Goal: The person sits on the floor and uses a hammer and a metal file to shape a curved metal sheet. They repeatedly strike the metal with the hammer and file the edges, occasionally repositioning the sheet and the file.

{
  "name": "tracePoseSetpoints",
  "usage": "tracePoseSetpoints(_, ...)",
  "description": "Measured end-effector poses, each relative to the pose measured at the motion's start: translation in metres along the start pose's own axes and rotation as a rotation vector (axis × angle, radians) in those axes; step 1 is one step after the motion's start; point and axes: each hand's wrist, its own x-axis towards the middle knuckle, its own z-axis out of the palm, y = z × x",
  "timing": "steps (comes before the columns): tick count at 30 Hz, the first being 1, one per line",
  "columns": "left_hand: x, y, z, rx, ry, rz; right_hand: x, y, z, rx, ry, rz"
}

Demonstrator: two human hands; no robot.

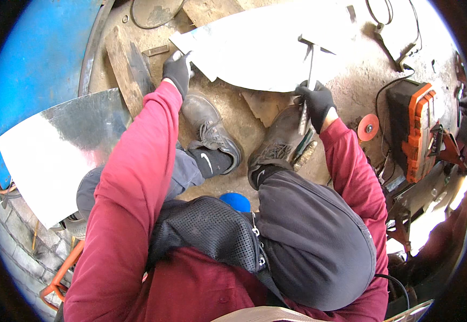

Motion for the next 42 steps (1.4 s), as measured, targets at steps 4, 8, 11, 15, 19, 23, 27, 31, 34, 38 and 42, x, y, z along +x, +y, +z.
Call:
tracePoseSetpoints(4,0.011,0.013,-0.004,-0.107,-0.025,0.092,-0.02,-0.026,-0.001,0.017,-0.105,0.112)
tracePoseSetpoints(8,0.009,0.02,0.015,-0.135,0.022,0.095,-0.005,-0.015,-0.026,-0.379,0.044,-0.097)
tracePoseSetpoints(11,-0.013,0.015,0.032,-0.143,0.072,0.065,0.005,-0.011,-0.044,-0.55,0.215,-0.291)
tracePoseSetpoints(15,-0.031,-0.019,0.037,-0.291,0.068,0.035,0.044,-0.02,-0.057,-0.265,0.231,-0.058)
tracePoseSetpoints(19,-0.039,-0.027,0.041,-0.351,0.036,-0.024,0.07,-0.017,-0.063,-0.044,0.26,-0.058)
tracePoseSetpoints(23,-0.031,-0.025,0.041,-0.396,-0.03,-0.009,0.078,-0.007,-0.074,-0.061,0.229,-0.033)
tracePoseSetpoints(27,-0.028,-0.023,0.032,-0.466,-0.001,-0.026,0.056,0.011,-0.07,-0.163,0.199,-0.03)
tracePoseSetpoints(31,-0.013,-0.019,0.02,-0.482,-0.086,0.046,0.041,0.057,-0.073,-0.097,0.113,-0.096)
tracePoseSetpoints(34,0.002,-0.008,0.022,-0.448,-0.093,0.083,0.021,0.064,-0.062,-0.105,0.108,-0.073)
tracePoseSetpoints(38,0.005,0.005,0.033,-0.403,-0.028,0.108,-0.007,0.055,-0.04,-0.147,0.123,-0.036)
tracePoseSetpoints(42,0.003,0.002,0.017,-0.384,-0.026,0.11,-0.016,0.052,-0.041,-0.134,0.058,-0.031)
